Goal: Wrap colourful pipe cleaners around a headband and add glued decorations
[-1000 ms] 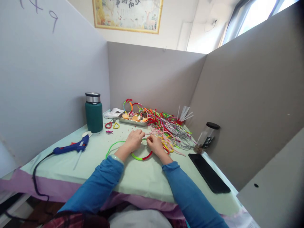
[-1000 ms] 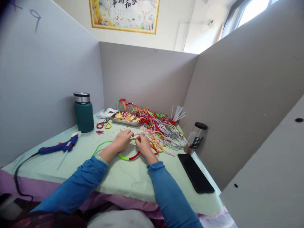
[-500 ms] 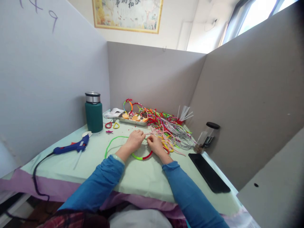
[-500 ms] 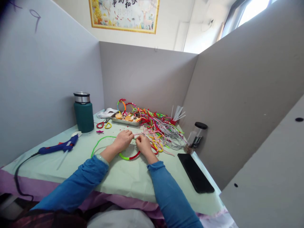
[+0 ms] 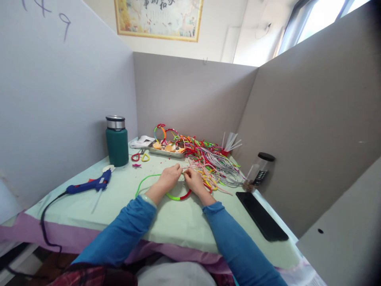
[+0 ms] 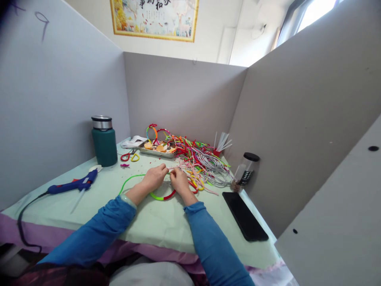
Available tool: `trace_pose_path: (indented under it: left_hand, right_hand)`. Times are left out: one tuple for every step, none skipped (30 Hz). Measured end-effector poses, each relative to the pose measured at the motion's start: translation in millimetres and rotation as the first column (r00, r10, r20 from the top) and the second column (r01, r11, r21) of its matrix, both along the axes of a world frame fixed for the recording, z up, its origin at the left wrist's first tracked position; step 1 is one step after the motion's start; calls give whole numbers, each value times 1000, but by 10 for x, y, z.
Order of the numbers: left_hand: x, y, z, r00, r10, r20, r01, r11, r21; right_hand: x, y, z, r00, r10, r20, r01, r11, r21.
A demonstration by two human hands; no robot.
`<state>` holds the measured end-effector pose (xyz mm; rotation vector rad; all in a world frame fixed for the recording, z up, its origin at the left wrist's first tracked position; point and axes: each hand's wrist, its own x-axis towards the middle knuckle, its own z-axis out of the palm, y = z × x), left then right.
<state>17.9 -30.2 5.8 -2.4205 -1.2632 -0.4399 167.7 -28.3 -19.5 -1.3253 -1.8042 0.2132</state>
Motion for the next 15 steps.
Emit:
trace_pose_path:
  left_hand:
    - [-5,-1,-1,1000,0,10,1,1000,-10]
    - [-10,0,-2,1000,3,16,-2,1000,-21]
    - [-14,4,-3,1000,7,18,-7,1000,-30]
    - [-19,9,-4,1000,12,18,-12,999,-39]
    - [-23,16,-5,1000,18,16,-17,999,-46]
    - [-27,22,-5,1000,22,15,-22,998,-54]
    - [-31,28,-5,1000,24,16,-23,998,-61]
    - [-34,33,-4,1000,21,18,-20,998,-68]
    - [-37,37,-3,1000,15,20,-14,997,-75]
    - [-40,40,-1,1000,8,21,-7,997,-80]
    - [-42,41,2,1000,-1,21,2,997,-83]
    - [-43,42,4,1000,-8,22,10,997,-82]
    - [-44,42,6,1000,-13,24,15,997,-81]
    - [-44,42,7,999,-13,29,15,997,-81]
    - [-44,41,8,999,-10,36,13,997,-81]
  right_hand:
    - [1,2,-5,1000,2,1,-2,1000,-6]
    - [3,4,-9,1000,4,1,-4,1000,-13]
    - [6,5,-13,1000,4,-1,-4,1000,-19]
    - [8,7,-15,1000,6,-4,-6,1000,-25]
    - [10,7,-16,1000,10,-6,-11,1000,-30]
    - [12,7,-17,1000,17,-10,-17,999,-34]
    - [13,7,-16,1000,26,-13,-27,999,-38]
    - [14,7,-16,999,36,-16,-36,998,-42]
    - [15,7,-16,999,44,-18,-45,998,-47]
    - [15,7,-16,999,50,-19,-51,997,-51]
    - [15,9,-16,998,53,-21,-54,997,-54]
    - [15,11,-18,998,54,-22,-55,997,-55]
    - [15,15,-20,998,55,-23,-56,997,-54]
    - [14,19,-23,998,55,-26,-56,997,-50]
    - [14,24,-27,998,55,-30,-57,997,-46]
